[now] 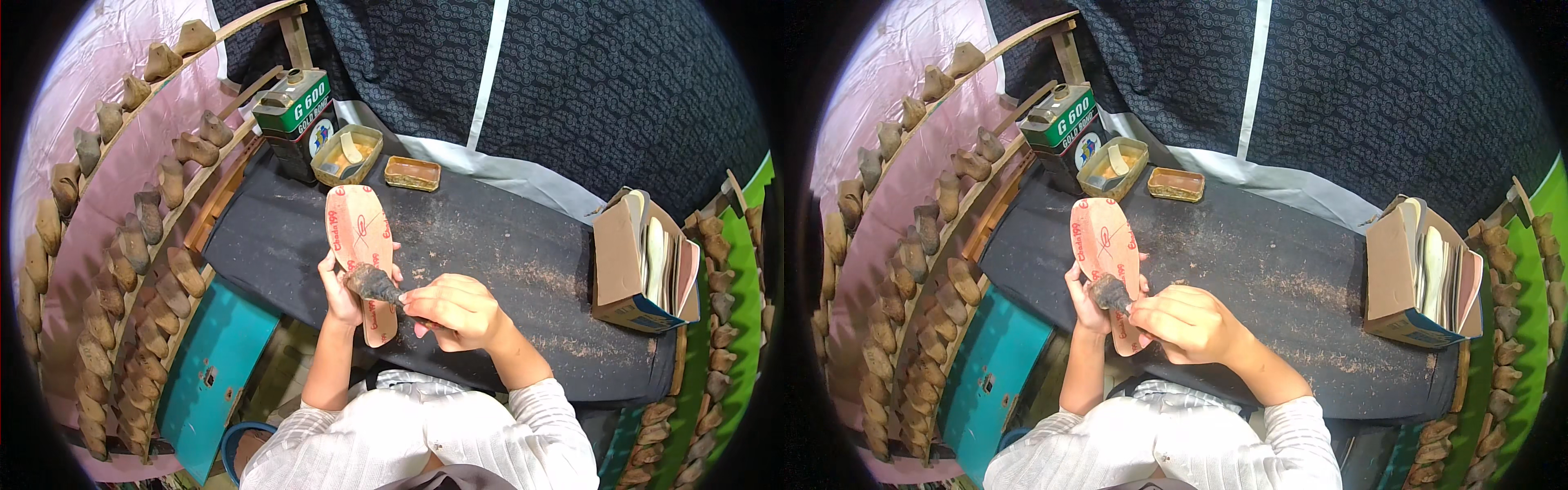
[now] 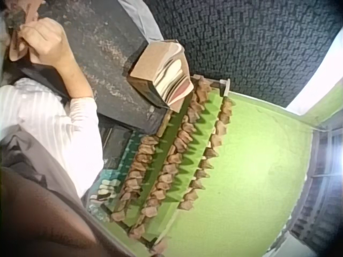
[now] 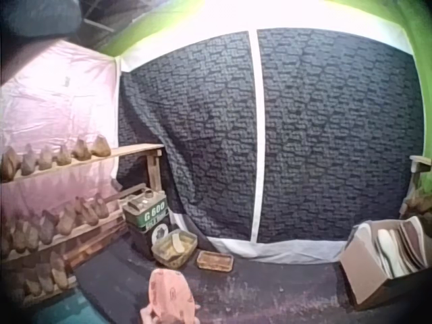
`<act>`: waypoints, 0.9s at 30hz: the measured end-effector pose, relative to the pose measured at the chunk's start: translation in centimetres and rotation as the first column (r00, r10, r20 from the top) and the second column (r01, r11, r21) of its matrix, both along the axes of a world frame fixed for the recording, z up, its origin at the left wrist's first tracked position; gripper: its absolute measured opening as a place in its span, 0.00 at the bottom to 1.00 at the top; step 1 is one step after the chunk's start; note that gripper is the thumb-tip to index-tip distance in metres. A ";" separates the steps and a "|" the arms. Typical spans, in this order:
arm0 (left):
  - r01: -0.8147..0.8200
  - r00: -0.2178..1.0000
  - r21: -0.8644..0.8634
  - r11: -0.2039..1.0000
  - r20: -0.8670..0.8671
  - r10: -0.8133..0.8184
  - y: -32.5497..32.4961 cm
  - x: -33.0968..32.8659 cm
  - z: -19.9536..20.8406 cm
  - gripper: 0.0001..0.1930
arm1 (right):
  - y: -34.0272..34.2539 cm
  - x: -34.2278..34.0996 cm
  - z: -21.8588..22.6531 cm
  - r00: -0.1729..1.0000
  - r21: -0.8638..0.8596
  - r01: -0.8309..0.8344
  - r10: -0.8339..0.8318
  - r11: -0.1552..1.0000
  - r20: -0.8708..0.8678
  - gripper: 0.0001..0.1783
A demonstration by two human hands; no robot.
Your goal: The person takes shoe soles from a box, applies glue to them using a brush, and places the glued soles into a basket.
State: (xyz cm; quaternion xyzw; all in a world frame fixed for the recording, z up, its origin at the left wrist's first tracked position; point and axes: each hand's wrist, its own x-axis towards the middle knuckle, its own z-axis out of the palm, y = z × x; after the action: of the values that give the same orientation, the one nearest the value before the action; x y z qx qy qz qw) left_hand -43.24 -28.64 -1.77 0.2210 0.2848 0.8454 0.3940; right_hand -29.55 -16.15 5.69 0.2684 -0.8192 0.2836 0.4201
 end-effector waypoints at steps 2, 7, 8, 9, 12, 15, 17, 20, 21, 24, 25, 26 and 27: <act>0.041 0.998 0.037 0.998 0.035 -0.042 -0.2 0.1 0.3 0.38 | 0.1 0.0 -0.1 1.000 -0.037 -0.010 0.010 0.999 0.002 0.18; -0.064 0.996 -0.033 0.997 0.055 0.066 0.0 0.3 0.5 0.39 | -0.3 -1.0 -0.5 0.989 -0.001 0.068 -0.067 0.998 -0.134 0.13; -0.028 0.999 0.000 1.000 0.041 0.028 -0.2 0.1 0.6 0.39 | -0.4 -0.7 -0.6 0.997 0.002 0.031 -0.031 1.000 -0.072 0.15; 0.010 1.000 0.032 0.999 0.025 -0.010 -0.4 -0.1 0.6 0.39 | -0.3 -0.3 -0.7 1.000 0.002 -0.007 0.007 1.000 -0.009 0.19; 0.023 1.000 0.030 0.999 0.018 -0.024 -0.6 -0.5 0.0 0.39 | -0.2 0.0 -0.6 0.998 -0.021 -0.037 0.038 0.999 0.054 0.17; -0.008 0.999 0.019 1.000 0.050 0.007 -0.4 0.3 -0.1 0.40 | -0.3 -0.5 -0.6 0.999 -0.058 -0.026 0.028 0.998 0.034 0.17; -0.040 0.995 0.008 0.999 0.089 0.039 -0.3 0.6 0.0 0.40 | -0.5 -1.2 -1.2 0.996 -0.031 0.011 -0.013 0.999 -0.084 0.19; 0.011 0.996 0.034 0.999 0.091 -0.014 -0.6 0.3 0.2 0.41 | -0.6 -0.8 -1.8 0.999 -0.032 -0.011 0.010 0.999 -0.033 0.20; 0.011 0.996 0.033 0.999 0.091 -0.014 -0.8 0.1 0.1 0.41 | -0.5 -0.5 -1.9 1.000 -0.044 -0.028 0.029 0.999 0.009 0.19; 0.074 0.991 0.008 0.997 0.107 -0.074 -1.3 -0.7 -0.7 0.41 | -0.1 0.1 -1.8 0.994 -0.080 -0.070 0.077 0.994 0.083 0.18; 0.074 0.991 0.007 0.997 0.108 -0.075 -1.3 -0.6 -0.8 0.41 | 0.0 0.1 -1.7 0.989 -0.093 -0.079 0.089 0.993 0.116 0.17; 0.060 0.992 0.010 0.998 0.110 -0.061 -1.1 -0.4 -0.6 0.41 | 0.0 0.0 -1.6 0.989 -0.094 -0.076 0.087 0.993 0.116 0.17; 0.047 0.993 0.012 0.999 0.112 -0.048 -0.9 -0.2 -0.3 0.40 | -0.2 -0.3 -1.4 0.998 -0.072 -0.047 0.049 0.996 0.032 0.14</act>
State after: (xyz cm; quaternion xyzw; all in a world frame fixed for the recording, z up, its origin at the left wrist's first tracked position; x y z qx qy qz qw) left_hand -43.45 -29.55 -2.11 0.1819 0.2528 0.8484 0.4281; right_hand -29.90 -16.35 4.33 0.2679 -0.8089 0.3271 0.4086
